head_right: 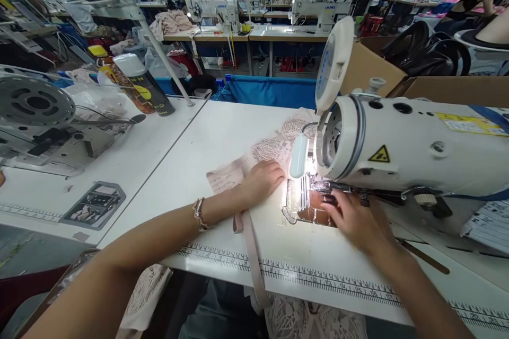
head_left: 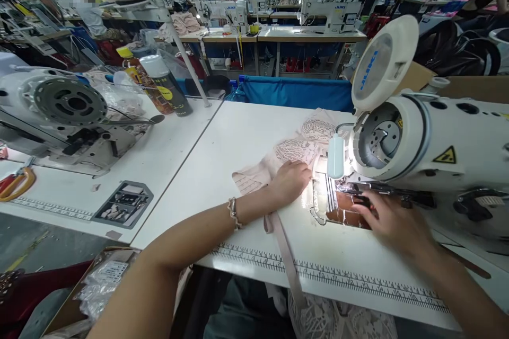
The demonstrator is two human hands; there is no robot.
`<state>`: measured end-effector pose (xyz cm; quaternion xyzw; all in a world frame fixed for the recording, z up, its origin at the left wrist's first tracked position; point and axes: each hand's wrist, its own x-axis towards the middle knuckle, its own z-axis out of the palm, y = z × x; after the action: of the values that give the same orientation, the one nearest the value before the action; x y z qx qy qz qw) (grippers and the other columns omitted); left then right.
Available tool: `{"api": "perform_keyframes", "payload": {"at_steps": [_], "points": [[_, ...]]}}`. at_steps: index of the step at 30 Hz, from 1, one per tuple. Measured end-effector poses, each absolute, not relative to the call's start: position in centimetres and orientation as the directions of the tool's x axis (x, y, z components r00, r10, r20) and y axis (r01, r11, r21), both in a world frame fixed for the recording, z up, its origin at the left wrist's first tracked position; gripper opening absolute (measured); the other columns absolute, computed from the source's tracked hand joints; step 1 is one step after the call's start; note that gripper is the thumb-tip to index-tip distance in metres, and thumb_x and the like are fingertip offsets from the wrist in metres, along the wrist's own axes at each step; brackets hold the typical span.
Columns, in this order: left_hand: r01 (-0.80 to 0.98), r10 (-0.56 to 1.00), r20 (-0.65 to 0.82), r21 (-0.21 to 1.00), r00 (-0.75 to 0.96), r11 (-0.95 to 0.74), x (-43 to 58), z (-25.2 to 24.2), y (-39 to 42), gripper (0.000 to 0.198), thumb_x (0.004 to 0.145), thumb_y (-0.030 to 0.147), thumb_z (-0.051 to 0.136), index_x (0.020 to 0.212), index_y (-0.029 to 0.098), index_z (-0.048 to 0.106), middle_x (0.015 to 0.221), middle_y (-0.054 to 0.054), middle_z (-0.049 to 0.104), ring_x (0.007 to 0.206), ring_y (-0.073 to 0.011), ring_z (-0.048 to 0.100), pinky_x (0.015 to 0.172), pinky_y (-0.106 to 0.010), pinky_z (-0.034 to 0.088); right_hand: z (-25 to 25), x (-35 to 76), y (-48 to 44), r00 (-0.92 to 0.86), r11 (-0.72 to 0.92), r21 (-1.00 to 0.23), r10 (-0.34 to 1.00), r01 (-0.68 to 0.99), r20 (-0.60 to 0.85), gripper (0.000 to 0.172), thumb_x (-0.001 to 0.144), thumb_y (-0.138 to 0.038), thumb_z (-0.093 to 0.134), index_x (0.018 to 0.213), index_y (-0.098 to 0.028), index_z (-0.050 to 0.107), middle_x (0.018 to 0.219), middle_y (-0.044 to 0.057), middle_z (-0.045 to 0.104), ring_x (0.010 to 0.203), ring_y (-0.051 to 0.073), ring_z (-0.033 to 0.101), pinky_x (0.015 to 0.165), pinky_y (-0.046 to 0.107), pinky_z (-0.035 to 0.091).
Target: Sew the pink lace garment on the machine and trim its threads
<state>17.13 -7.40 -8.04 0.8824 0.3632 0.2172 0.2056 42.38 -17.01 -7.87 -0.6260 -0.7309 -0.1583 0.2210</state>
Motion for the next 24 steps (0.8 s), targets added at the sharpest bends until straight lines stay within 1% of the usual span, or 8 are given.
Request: {"api": "perform_keyframes", "payload": {"at_steps": [2, 3, 7, 10, 13, 16, 20, 24], "points": [[0.543, 0.771, 0.235, 0.590, 0.592, -0.597, 15.9, -7.7, -8.5, 0.018, 0.091, 0.007, 0.055, 0.075, 0.016, 0.058, 0.082, -0.005, 0.068, 0.081, -0.0192, 0.062, 0.076, -0.033, 0.050, -8.3, 40.2, -18.7, -0.232, 0.350, -0.236, 0.880, 0.907, 0.414, 0.032, 0.096, -0.051, 0.053, 0.085, -0.023, 0.065, 0.074, 0.004, 0.070, 0.062, 0.019, 0.066, 0.053, 0.027, 0.047], [0.538, 0.786, 0.235, 0.616, 0.572, -0.576, 15.3, -7.5, -9.2, 0.015, 0.093, 0.011, 0.055, 0.080, 0.017, 0.059, 0.084, -0.005, 0.069, 0.080, -0.0177, 0.064, 0.073, -0.030, 0.051, -8.4, 39.0, -19.3, -0.214, 0.354, -0.339, 0.897, 0.871, 0.386, 0.030, 0.097, -0.050, 0.052, 0.089, -0.023, 0.063, 0.074, 0.003, 0.069, 0.059, 0.018, 0.063, 0.053, 0.027, 0.046], [0.372, 0.837, 0.205, 0.824, 0.508, -0.428, 13.3, -6.7, -12.1, 0.011, 0.098, 0.020, 0.051, 0.090, 0.017, 0.058, 0.087, -0.003, 0.071, 0.081, -0.0145, 0.067, 0.073, -0.027, 0.053, -7.7, 34.2, -19.7, -0.034, 0.204, -0.697, 0.968, 0.687, 0.249, 0.029, 0.097, -0.047, 0.051, 0.109, -0.023, 0.061, 0.058, -0.006, 0.045, 0.050, 0.016, 0.047, 0.051, 0.027, 0.040], [0.168, 0.867, 0.164, 0.948, 0.471, -0.271, 12.7, -6.4, -13.5, 0.010, 0.095, 0.024, 0.057, 0.088, 0.017, 0.059, 0.083, -0.003, 0.068, 0.079, -0.0146, 0.064, 0.073, -0.027, 0.051, -6.9, 31.8, -18.8, 0.021, 0.127, -0.847, 0.987, 0.517, 0.161, 0.034, 0.092, -0.052, 0.054, 0.102, -0.021, 0.064, 0.058, -0.007, 0.037, 0.051, 0.015, 0.042, 0.051, 0.028, 0.036], [0.050, 0.875, 0.146, 0.981, 0.461, -0.190, 12.9, -6.5, -14.1, 0.010, 0.093, 0.025, 0.058, 0.087, 0.017, 0.059, 0.080, -0.003, 0.066, 0.076, -0.0140, 0.063, 0.073, -0.028, 0.050, -6.8, 30.8, -18.1, 0.077, 0.060, -0.924, 0.992, 0.377, 0.096, 0.036, 0.085, -0.056, 0.060, 0.084, -0.020, 0.063, 0.058, -0.006, 0.036, 0.051, 0.013, 0.037, 0.049, 0.028, 0.032], [-0.015, 0.885, 0.111, 0.993, 0.451, -0.117, 13.2, -6.6, -14.2, 0.016, 0.090, 0.031, 0.064, 0.087, 0.017, 0.060, 0.075, -0.002, 0.066, 0.072, -0.0139, 0.062, 0.070, -0.028, 0.050, -7.3, 30.6, -18.1, 0.064, 0.037, -0.958, 0.996, 0.285, 0.057, 0.036, 0.083, -0.056, 0.063, 0.080, -0.019, 0.062, 0.058, -0.006, 0.037, 0.051, 0.012, 0.035, 0.049, 0.027, 0.029], [-0.040, 0.890, 0.057, 0.998, 0.453, -0.043, 13.2, -6.5, -14.3, 0.023, 0.086, 0.037, 0.072, 0.083, 0.015, 0.066, 0.075, -0.003, 0.068, 0.072, -0.0141, 0.064, 0.073, -0.029, 0.052, -7.5, 30.6, -18.4, 0.043, 0.073, -0.955, 0.995, 0.286, 0.089, 0.033, 0.086, -0.051, 0.061, 0.079, -0.019, 0.063, 0.061, -0.004, 0.041, 0.054, 0.013, 0.038, 0.050, 0.027, 0.032], [-0.060, 0.891, 0.031, 0.998, 0.453, -0.004, 12.9, -6.3, -14.4, 0.021, 0.086, 0.035, 0.072, 0.081, 0.015, 0.070, 0.080, -0.005, 0.072, 0.077, -0.0148, 0.066, 0.078, -0.031, 0.053, -7.7, 30.3, -18.9, 0.083, 0.118, -0.926, 0.984, 0.358, 0.157, 0.027, 0.088, -0.047, 0.061, 0.080, -0.021, 0.062, 0.060, -0.005, 0.041, 0.053, 0.013, 0.040, 0.049, 0.026, 0.035]]}}
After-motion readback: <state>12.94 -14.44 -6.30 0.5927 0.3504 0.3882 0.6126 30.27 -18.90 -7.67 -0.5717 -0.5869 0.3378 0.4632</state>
